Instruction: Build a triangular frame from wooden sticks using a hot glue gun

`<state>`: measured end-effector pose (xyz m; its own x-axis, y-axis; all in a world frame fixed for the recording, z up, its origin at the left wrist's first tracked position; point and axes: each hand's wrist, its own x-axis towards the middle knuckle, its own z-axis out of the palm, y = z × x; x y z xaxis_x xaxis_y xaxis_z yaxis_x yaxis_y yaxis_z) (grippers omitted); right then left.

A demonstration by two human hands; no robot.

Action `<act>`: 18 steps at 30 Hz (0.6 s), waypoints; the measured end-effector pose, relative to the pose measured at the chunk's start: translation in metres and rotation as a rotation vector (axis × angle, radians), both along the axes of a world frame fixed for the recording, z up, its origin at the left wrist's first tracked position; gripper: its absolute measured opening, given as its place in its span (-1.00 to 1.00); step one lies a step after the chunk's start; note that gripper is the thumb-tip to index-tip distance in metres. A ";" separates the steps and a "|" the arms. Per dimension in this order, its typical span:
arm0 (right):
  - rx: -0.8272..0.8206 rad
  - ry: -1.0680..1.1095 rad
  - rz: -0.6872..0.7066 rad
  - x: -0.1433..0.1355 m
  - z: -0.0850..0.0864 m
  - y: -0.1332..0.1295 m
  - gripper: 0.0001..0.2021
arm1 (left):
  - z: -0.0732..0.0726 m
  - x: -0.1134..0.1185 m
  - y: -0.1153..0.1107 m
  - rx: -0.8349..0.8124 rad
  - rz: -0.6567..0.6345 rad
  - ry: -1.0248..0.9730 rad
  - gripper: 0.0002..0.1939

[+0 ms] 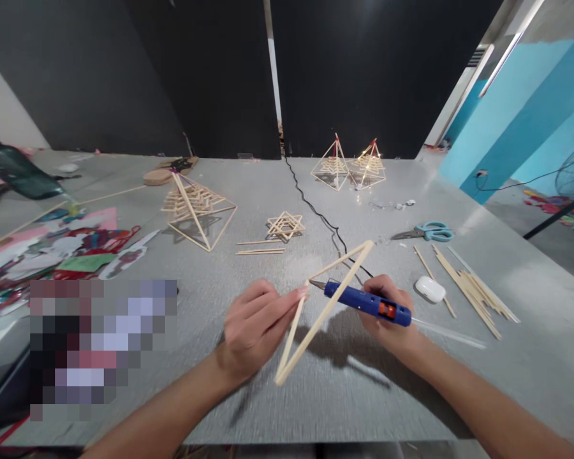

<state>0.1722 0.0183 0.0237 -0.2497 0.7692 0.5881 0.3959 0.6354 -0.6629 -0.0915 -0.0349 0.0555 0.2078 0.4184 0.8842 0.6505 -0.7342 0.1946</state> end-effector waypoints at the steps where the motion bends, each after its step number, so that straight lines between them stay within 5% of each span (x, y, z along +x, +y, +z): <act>1: 0.006 0.005 0.005 0.000 -0.001 0.000 -0.79 | 0.003 0.000 -0.001 -0.002 0.007 0.010 -0.67; 18: 0.018 0.018 0.033 0.002 -0.007 -0.005 -0.74 | -0.005 -0.006 -0.002 0.032 -0.004 0.178 -0.65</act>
<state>0.1740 0.0137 0.0163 -0.2642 0.7499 0.6065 0.3630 0.6599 -0.6578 -0.0970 -0.0371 0.0508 0.3639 0.3893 0.8462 0.6700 -0.7405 0.0525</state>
